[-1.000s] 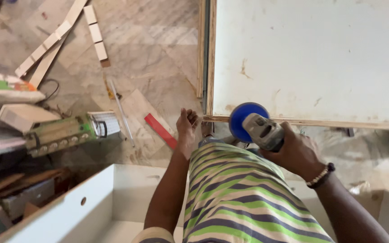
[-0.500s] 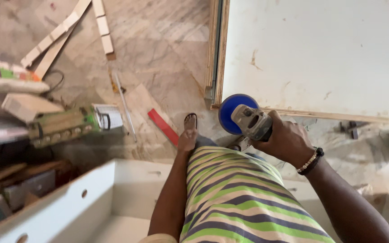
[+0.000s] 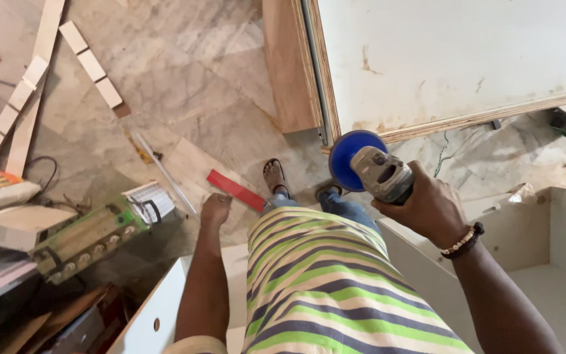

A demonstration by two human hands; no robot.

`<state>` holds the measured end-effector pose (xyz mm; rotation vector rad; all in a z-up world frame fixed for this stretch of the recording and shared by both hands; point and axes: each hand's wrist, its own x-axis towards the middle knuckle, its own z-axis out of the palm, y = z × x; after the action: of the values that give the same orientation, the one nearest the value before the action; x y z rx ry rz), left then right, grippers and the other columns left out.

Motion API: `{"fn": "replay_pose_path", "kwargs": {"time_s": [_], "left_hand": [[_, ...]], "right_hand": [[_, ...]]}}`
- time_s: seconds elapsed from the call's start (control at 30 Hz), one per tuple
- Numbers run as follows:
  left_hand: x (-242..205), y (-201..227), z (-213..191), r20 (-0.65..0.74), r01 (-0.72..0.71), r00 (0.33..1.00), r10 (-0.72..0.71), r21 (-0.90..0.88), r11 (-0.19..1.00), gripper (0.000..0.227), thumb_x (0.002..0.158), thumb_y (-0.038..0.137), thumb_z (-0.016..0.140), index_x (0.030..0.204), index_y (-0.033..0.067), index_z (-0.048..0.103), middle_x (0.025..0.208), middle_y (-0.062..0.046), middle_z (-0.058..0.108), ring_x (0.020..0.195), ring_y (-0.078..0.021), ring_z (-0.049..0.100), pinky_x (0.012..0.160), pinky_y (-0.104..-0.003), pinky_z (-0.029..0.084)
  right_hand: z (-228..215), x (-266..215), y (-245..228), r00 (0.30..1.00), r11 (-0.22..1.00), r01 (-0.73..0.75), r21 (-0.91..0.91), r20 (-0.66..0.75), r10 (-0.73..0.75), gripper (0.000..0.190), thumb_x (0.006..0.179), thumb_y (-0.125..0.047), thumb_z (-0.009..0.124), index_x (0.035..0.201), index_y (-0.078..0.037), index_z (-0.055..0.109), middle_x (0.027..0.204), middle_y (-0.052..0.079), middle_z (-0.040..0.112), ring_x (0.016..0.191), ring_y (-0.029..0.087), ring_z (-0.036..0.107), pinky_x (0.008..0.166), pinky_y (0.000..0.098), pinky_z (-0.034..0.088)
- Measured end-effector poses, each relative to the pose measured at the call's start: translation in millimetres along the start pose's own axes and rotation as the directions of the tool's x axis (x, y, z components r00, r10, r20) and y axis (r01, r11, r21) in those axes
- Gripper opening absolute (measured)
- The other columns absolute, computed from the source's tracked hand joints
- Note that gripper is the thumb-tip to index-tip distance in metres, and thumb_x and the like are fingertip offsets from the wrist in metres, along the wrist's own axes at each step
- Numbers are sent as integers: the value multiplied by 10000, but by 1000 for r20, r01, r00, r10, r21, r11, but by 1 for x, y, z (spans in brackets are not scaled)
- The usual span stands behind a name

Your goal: The person uses a handheld power sander to smooth the edges of a wooden frame attached to a white board. They move the sander along the perimeter of the frame, occasionally pausing to wipe the surface with their hand to check the finish.

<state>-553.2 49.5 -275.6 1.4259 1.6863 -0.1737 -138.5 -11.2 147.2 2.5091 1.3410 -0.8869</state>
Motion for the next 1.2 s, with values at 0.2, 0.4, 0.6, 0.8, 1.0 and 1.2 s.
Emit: {"fn": "replay_pose_path", "kwargs": {"time_s": [0.2,0.4,0.6,0.8,1.0,1.2], "left_hand": [[42,20,-11,-32,-257,964,263,125,958,483,1015,489,583,1053,29,728,1162,-247,699,1102,-444,637,959,-511,500],[40,57,24,10,-226,973,230,-141,964,417,919,474,674,1064,88,737,1096,-154,753,1048,-327,703,913,-417,542],[15,114,61,126,-315,886,445,-541,780,345,925,388,707,1086,89,766,1023,-70,776,949,-191,709,827,-348,570],[-21,217,41,483,137,615,623,-844,519,546,983,309,610,1470,95,488,1431,-38,594,1257,-197,586,1042,-398,479],[-42,288,27,414,314,551,724,-907,279,611,906,-8,551,1500,67,429,1504,-84,518,1398,-253,506,1106,-434,451],[-46,275,37,388,306,539,748,-917,255,701,781,-101,470,1463,58,491,1495,-85,539,1415,-252,494,1122,-381,450]], "right_hand": [[4,-10,-17,996,996,-84,17,-6,84,782,665,-520,871,1225,-57,583,875,207,755,802,371,758,748,488,602],[4,0,-6,984,967,-136,215,-87,158,829,651,-480,909,1267,-29,585,1073,195,747,964,319,744,805,461,591],[-11,-15,15,957,947,-133,293,-210,199,802,641,-422,914,1286,-30,643,1098,173,754,975,298,742,839,443,576],[3,-28,26,953,914,-7,406,-274,129,688,682,-338,899,1242,-15,664,1075,146,759,964,252,746,833,402,579],[5,-37,31,958,913,-9,409,-259,126,694,668,-321,902,1241,-20,652,1064,138,763,947,253,753,816,397,591],[-5,-38,17,965,953,-112,281,-198,172,757,622,-414,919,1220,-31,656,1018,167,760,913,305,756,792,442,586]]}}
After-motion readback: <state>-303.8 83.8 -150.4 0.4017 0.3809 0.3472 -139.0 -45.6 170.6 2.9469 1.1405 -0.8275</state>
